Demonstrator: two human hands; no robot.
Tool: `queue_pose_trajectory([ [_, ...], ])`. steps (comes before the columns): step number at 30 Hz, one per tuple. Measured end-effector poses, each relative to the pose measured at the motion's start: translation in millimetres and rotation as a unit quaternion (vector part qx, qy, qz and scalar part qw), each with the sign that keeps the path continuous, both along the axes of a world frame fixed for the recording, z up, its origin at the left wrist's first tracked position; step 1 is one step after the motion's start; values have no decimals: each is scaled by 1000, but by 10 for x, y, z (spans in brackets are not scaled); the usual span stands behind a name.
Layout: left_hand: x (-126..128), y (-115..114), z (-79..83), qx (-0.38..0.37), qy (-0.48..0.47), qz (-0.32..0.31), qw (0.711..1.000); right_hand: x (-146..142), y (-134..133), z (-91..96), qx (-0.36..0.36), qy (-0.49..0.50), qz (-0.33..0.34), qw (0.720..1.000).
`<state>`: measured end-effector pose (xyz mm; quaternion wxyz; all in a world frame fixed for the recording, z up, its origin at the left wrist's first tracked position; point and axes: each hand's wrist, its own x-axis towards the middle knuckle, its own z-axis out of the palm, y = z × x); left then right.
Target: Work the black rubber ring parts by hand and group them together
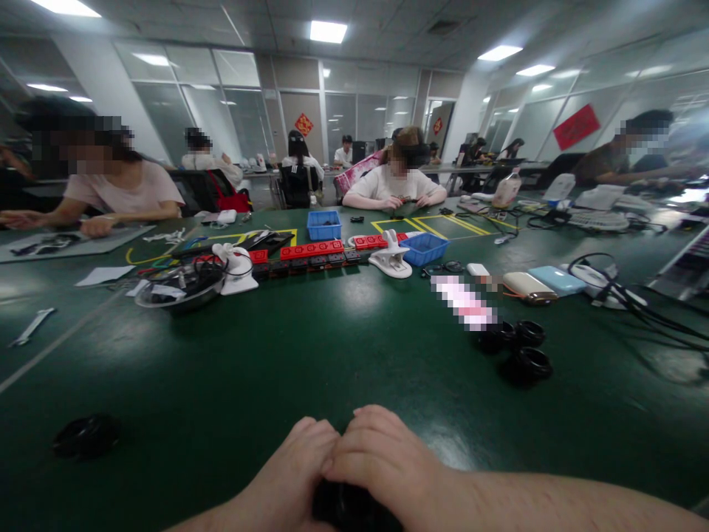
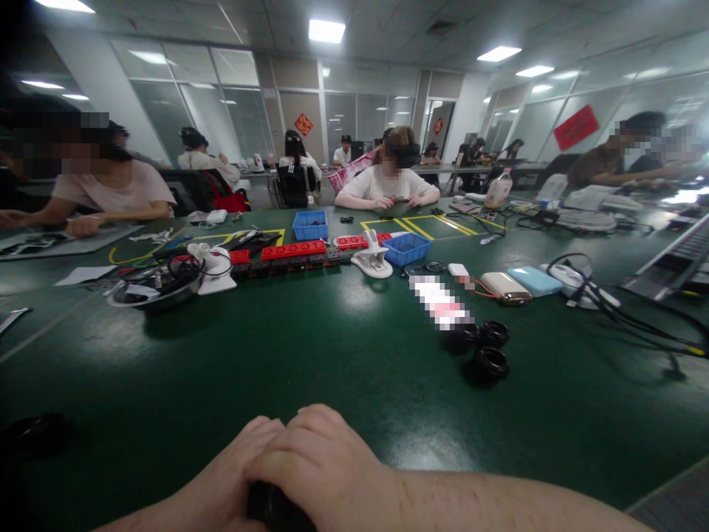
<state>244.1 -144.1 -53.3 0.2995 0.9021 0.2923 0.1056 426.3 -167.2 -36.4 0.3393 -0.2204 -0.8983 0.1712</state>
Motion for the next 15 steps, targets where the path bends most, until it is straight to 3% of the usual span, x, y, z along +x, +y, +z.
queue_pose_trajectory([
  [8,12,-10,-56,29,3,33,999,-56,-6,-171,-21,-51,-80,995],
  [12,14,0,-20,20,-5,21,1000,-35,3,-118,-9,-32,-47,998],
  [15,9,-3,-17,18,-12,19,1000,-27,26,-49,12,0,15,1000],
])
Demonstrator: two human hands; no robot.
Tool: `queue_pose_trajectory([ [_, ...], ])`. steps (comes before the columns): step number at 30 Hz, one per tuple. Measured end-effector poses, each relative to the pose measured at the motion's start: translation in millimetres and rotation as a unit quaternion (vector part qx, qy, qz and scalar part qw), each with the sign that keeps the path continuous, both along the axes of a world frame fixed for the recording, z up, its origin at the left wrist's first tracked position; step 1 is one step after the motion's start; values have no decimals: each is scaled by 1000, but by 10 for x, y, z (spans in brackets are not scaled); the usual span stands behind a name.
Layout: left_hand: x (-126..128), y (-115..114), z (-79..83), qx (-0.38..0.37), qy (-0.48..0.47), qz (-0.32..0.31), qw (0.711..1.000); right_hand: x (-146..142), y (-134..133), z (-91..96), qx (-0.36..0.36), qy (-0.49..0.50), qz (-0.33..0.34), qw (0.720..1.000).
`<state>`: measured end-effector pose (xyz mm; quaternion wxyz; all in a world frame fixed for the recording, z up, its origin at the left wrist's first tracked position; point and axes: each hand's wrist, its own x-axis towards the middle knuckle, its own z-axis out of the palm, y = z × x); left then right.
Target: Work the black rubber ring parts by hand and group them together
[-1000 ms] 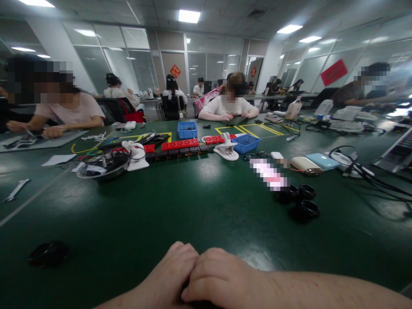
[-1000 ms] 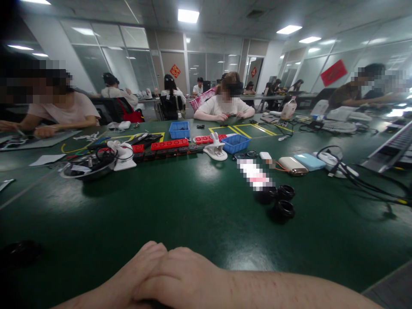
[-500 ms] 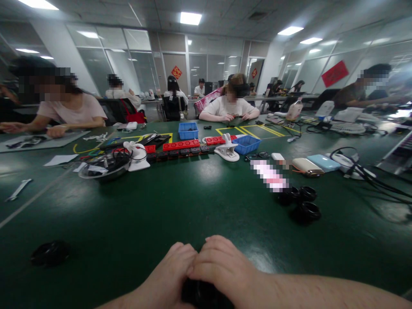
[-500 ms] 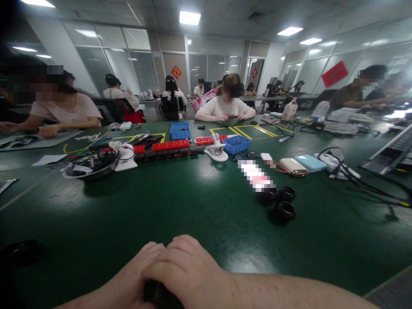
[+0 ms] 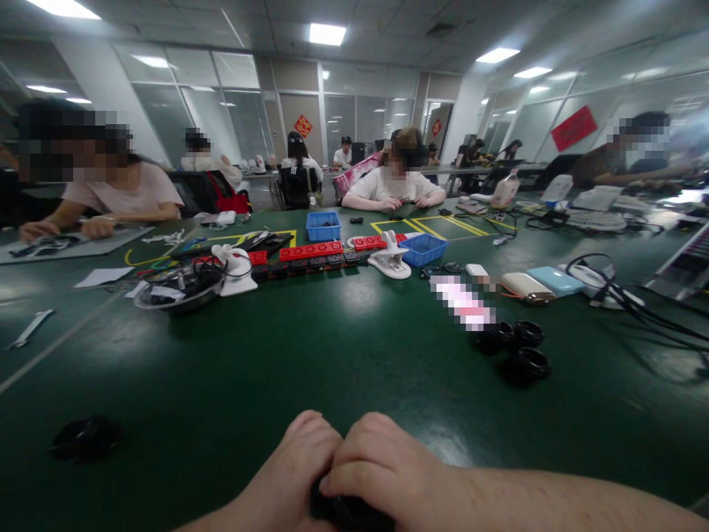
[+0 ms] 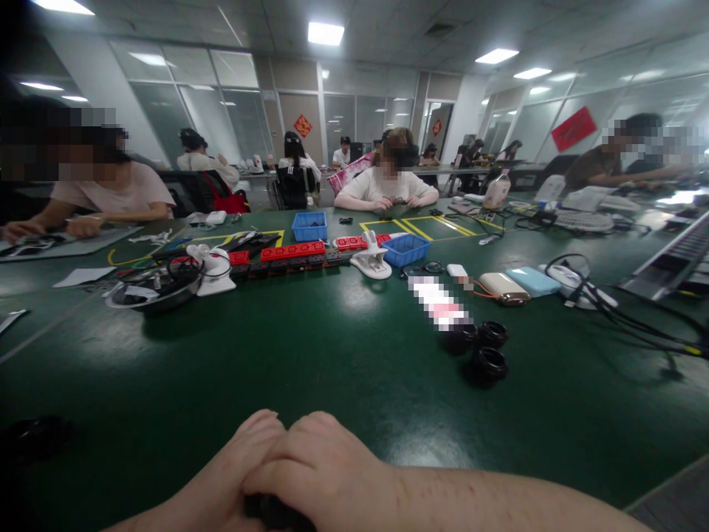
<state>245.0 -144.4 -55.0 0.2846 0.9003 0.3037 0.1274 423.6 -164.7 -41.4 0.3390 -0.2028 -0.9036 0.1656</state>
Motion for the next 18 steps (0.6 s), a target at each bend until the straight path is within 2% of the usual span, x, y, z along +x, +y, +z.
queue_pose_trajectory([
  [3,-10,-11,-32,2,7,11,1000,5,14,73,-16,-27,54,998],
  [5,-19,-17,-55,7,5,29,1000,16,9,120,-39,-44,54,997],
  [11,-62,-4,-97,-8,-27,68,997,61,-35,160,-120,-5,-45,992],
  [18,-80,14,-152,4,-34,67,997,-5,-49,48,-132,-30,-118,984],
])
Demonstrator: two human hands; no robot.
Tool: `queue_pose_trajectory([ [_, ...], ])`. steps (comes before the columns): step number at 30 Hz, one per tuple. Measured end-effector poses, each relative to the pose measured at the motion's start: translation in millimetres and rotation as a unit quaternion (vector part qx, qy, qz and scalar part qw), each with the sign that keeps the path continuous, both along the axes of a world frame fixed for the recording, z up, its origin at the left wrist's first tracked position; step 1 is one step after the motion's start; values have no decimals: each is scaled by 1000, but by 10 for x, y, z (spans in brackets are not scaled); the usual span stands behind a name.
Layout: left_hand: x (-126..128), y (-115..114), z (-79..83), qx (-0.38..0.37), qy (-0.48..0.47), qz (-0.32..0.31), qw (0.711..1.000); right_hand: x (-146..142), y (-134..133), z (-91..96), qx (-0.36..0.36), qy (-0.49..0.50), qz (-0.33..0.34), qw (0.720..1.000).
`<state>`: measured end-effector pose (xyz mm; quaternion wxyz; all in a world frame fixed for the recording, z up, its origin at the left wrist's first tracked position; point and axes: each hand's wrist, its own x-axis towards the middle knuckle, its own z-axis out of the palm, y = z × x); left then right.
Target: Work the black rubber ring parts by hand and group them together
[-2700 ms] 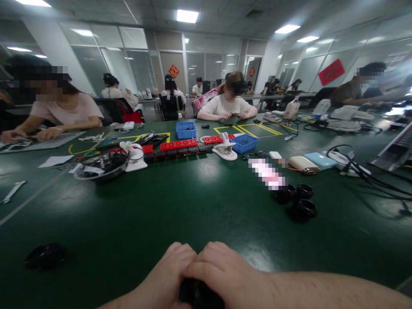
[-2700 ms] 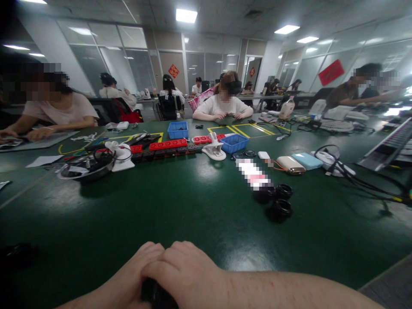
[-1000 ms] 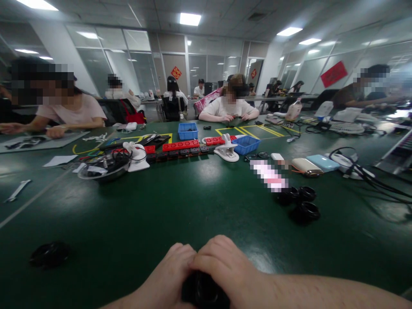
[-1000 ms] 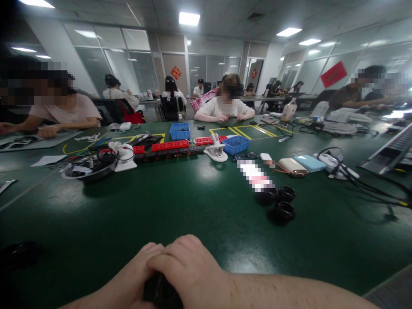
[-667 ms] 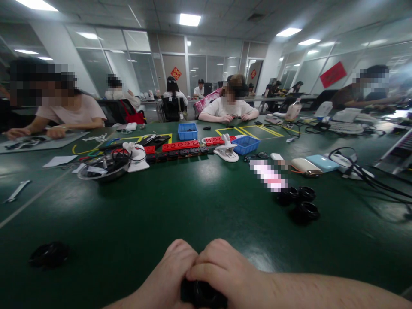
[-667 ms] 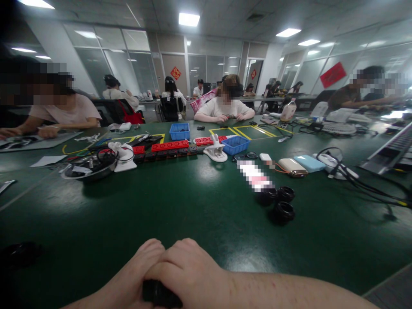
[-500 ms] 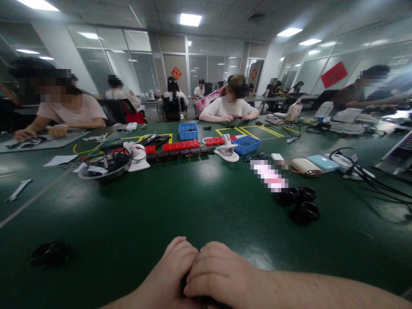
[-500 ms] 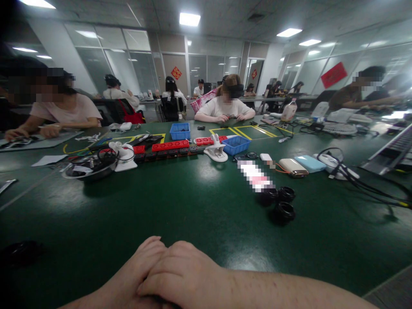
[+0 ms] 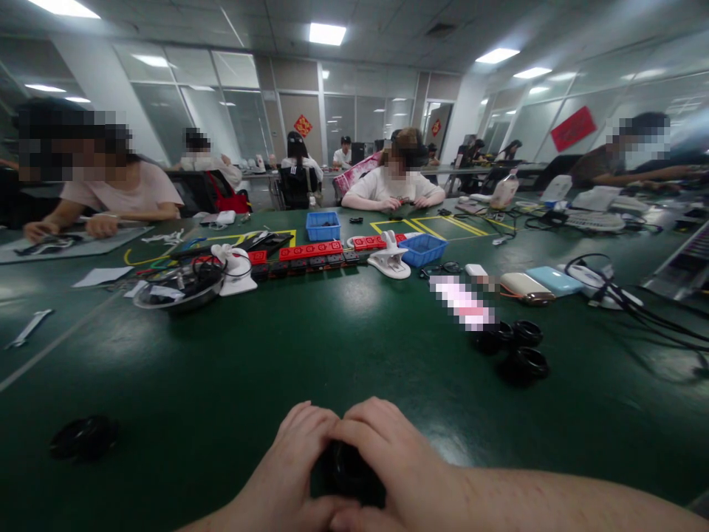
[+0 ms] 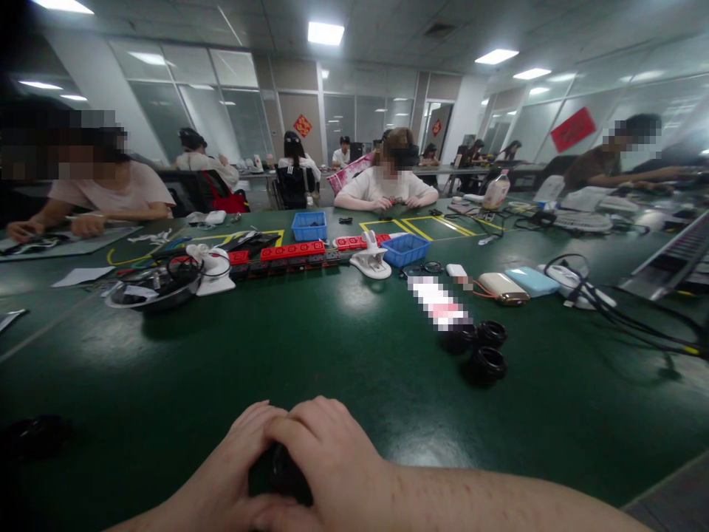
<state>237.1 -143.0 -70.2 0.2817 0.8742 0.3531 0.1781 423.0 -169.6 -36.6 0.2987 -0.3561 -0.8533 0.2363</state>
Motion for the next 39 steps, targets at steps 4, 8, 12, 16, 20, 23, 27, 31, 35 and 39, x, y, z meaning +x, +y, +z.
queue_pose_trajectory([
  [4,4,-7,-2,-1,9,-5,1000,-9,4,-11,8,17,-2,1000],
  [8,12,2,30,-22,20,-28,999,19,20,9,48,56,60,996],
  [12,25,21,90,-49,39,-74,995,35,56,58,81,58,146,984],
  [16,32,30,157,-61,69,-90,992,50,90,124,96,78,202,971],
  [20,16,30,140,-57,57,-59,995,75,78,136,100,57,168,979],
  [23,-6,28,81,-35,33,-34,998,61,53,67,68,43,92,993],
  [27,-20,34,17,-11,13,-27,999,8,30,-41,37,4,20,999],
  [31,-10,42,-3,-8,4,-35,999,-14,19,-72,36,0,12,999],
  [35,3,28,37,-5,20,-34,999,-7,39,-71,63,27,56,996],
  [39,23,13,127,-30,47,-30,998,-1,92,-56,108,73,104,986],
])
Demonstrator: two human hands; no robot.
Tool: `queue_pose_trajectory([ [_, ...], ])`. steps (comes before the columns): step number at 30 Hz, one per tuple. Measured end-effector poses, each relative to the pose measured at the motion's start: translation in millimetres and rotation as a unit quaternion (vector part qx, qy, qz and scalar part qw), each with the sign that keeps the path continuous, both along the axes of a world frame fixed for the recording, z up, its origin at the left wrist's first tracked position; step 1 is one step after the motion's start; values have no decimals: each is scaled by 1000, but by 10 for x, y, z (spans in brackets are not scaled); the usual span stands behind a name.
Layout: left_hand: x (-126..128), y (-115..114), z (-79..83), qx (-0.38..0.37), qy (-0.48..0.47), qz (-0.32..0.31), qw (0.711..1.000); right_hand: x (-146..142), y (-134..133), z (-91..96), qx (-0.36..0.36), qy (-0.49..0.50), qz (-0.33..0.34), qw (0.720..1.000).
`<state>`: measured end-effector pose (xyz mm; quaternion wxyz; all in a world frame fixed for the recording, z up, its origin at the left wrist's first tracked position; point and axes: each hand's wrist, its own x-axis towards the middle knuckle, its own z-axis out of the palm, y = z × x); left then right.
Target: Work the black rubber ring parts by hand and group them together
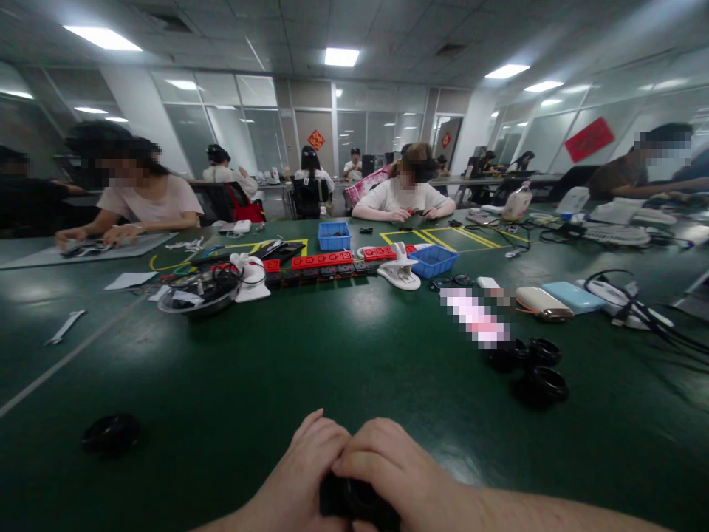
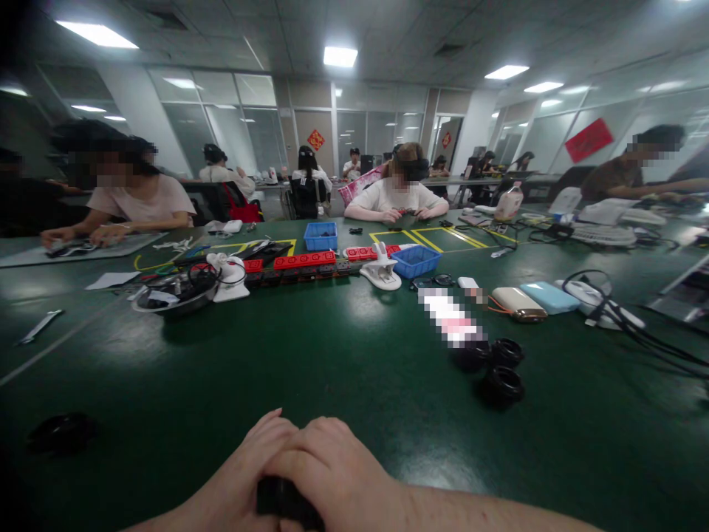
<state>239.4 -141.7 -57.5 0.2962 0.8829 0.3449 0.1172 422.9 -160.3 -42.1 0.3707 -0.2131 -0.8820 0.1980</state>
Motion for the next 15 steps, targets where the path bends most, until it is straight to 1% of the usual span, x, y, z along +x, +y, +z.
queue_pose_trajectory([
  [3,16,7,48,-6,7,10,1000,2,34,15,8,9,45,999],
  [5,24,17,60,-10,8,10,1000,10,40,13,7,-3,57,998],
  [7,25,24,59,-14,8,5,1000,23,33,-2,1,-8,34,999],
  [11,14,19,50,-23,2,3,1000,39,4,-51,-23,-10,-48,999],
  [15,6,17,45,-34,3,1,999,10,-11,-81,-39,-52,-95,993],
])
